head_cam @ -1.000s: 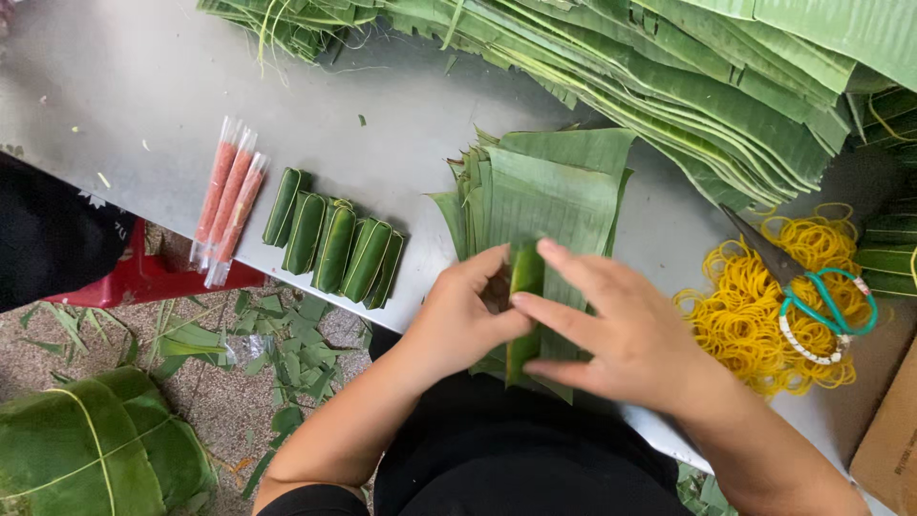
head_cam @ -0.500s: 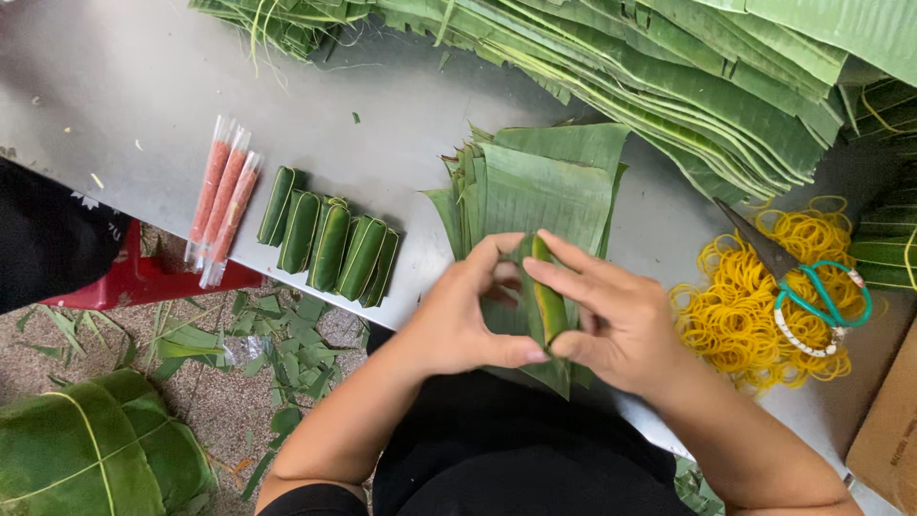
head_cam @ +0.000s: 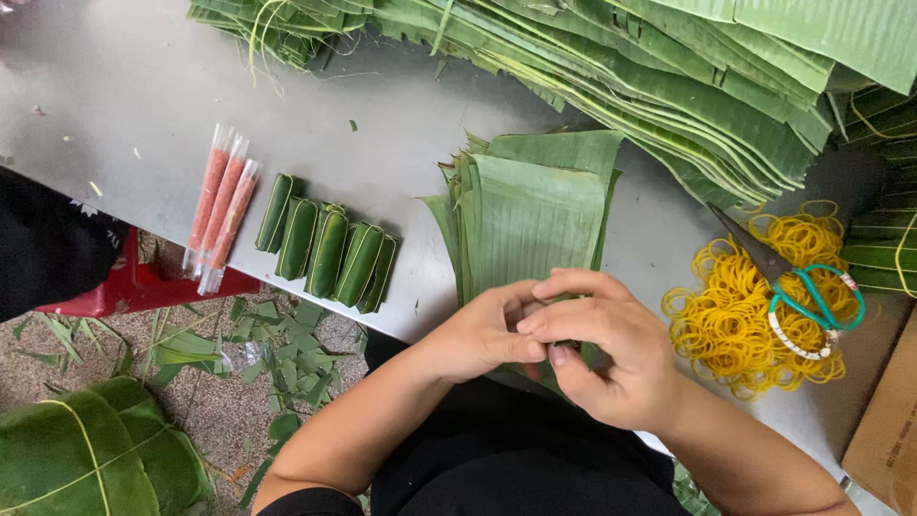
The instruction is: The person folds banana leaves, places a cylindrical pink food item inside, rolls the leaf into a tight cylinder, and secures it with a yellow rubber band. This is repeated multiple times, with finished bundles placed on the table.
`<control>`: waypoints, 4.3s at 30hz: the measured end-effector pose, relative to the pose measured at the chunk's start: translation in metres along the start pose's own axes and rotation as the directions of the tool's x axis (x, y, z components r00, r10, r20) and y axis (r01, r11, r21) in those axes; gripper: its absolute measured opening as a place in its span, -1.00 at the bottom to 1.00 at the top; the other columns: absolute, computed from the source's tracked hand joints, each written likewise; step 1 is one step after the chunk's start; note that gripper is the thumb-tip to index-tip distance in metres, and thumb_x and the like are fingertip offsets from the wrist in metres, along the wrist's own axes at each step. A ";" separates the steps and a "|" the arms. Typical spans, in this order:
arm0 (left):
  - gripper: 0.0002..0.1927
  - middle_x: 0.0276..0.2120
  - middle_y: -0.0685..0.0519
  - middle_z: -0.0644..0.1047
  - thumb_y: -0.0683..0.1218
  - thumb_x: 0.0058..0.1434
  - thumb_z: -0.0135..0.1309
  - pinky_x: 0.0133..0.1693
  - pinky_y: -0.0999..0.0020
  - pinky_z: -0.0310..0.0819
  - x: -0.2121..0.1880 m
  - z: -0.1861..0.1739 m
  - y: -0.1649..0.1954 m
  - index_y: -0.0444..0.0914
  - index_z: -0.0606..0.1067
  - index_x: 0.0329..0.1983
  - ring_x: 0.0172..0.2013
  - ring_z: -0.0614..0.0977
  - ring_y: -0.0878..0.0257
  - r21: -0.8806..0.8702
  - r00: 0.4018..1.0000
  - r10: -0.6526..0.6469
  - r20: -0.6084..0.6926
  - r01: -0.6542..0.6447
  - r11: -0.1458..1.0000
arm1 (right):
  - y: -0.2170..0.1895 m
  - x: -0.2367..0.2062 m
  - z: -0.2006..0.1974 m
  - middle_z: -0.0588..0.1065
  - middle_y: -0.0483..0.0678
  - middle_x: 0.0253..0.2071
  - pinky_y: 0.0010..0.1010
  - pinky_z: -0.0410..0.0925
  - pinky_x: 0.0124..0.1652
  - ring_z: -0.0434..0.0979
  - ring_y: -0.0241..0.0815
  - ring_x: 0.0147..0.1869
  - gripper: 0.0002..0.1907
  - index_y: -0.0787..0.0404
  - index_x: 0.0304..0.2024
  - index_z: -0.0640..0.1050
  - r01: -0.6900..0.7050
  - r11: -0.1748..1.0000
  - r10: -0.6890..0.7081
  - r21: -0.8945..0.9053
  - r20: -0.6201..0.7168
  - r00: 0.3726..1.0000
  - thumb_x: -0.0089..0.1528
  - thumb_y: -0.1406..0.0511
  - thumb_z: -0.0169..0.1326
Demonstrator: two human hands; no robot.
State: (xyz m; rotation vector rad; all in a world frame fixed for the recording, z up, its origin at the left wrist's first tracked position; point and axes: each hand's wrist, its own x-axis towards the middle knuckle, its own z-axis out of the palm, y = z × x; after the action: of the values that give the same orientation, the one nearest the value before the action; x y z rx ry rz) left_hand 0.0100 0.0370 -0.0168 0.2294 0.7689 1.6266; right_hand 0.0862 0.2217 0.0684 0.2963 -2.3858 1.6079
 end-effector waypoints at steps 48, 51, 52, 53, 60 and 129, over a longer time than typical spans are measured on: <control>0.10 0.27 -0.10 0.42 -0.01 -0.25 0.49 0.16 0.11 0.42 -0.017 0.025 0.049 -0.26 0.22 0.38 0.14 0.54 -0.04 0.974 0.799 0.570 0.193 -0.226 -0.013 | 0.062 -0.070 -0.123 0.59 -0.07 -0.05 -0.25 0.41 0.09 0.55 0.00 0.07 -0.74 0.03 0.01 0.67 -0.384 0.215 0.383 -0.898 -0.284 0.879 0.43 0.05 0.20; 0.16 0.25 -0.11 0.42 -0.01 -0.29 0.50 0.15 0.10 0.42 -0.018 0.026 0.053 -0.25 0.20 0.43 0.12 0.53 -0.06 0.971 0.803 0.554 0.220 -0.232 -0.049 | 0.080 -0.083 -0.126 0.59 -0.08 -0.11 -0.16 0.40 0.06 0.55 0.01 0.05 -0.69 0.05 -0.06 0.67 -0.315 0.153 0.426 -0.936 -0.225 0.876 0.32 0.03 0.20; 0.16 0.26 -0.09 0.43 -0.01 -0.29 0.51 0.15 0.10 0.42 -0.017 0.026 0.054 -0.22 0.21 0.43 0.12 0.54 -0.05 0.969 0.804 0.548 0.233 -0.238 -0.062 | 0.085 -0.086 -0.126 0.60 -0.07 -0.13 -0.10 0.39 0.05 0.56 0.03 0.05 -0.66 0.07 -0.09 0.67 -0.287 0.138 0.434 -0.948 -0.202 0.878 0.24 0.03 0.20; 0.16 0.26 -0.08 0.44 -0.01 -0.29 0.51 0.15 0.10 0.42 -0.018 0.026 0.054 -0.20 0.22 0.43 0.12 0.54 -0.03 0.967 0.804 0.542 0.246 -0.244 -0.077 | 0.088 -0.088 -0.127 0.59 -0.07 -0.11 -0.13 0.39 0.07 0.55 0.02 0.06 -0.69 0.10 -0.07 0.64 -0.270 0.159 0.421 -0.950 -0.182 0.889 0.30 0.05 0.17; 0.08 0.26 -0.12 0.38 -0.06 -0.25 0.48 0.27 0.10 0.36 -0.022 0.025 0.050 -0.23 0.24 0.40 0.24 0.45 -0.10 0.971 0.810 0.568 0.144 -0.225 0.075 | 0.065 -0.076 -0.152 0.53 0.06 -0.04 -0.21 0.38 0.08 0.49 0.07 0.03 -0.82 0.25 0.05 0.51 -0.245 0.442 0.294 -0.863 -0.118 0.949 0.51 0.26 0.10; 0.09 0.29 -0.12 0.40 0.10 -0.14 0.48 0.39 0.08 0.25 -0.029 0.022 0.035 -0.26 0.26 0.45 0.33 0.42 -0.08 0.914 0.904 0.397 0.159 -0.287 0.286 | 0.060 -0.033 -0.036 0.52 -0.13 -0.09 -0.12 0.22 0.07 0.47 0.00 0.09 -0.93 0.09 -0.22 0.60 -0.193 0.520 0.104 -0.832 -0.163 0.981 0.25 0.31 0.23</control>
State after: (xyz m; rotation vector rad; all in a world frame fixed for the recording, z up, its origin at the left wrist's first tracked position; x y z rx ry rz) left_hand 0.0002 0.0172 0.0289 1.2397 1.8070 1.3888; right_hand 0.1026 0.2786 0.0183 -0.1927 -2.8228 0.2896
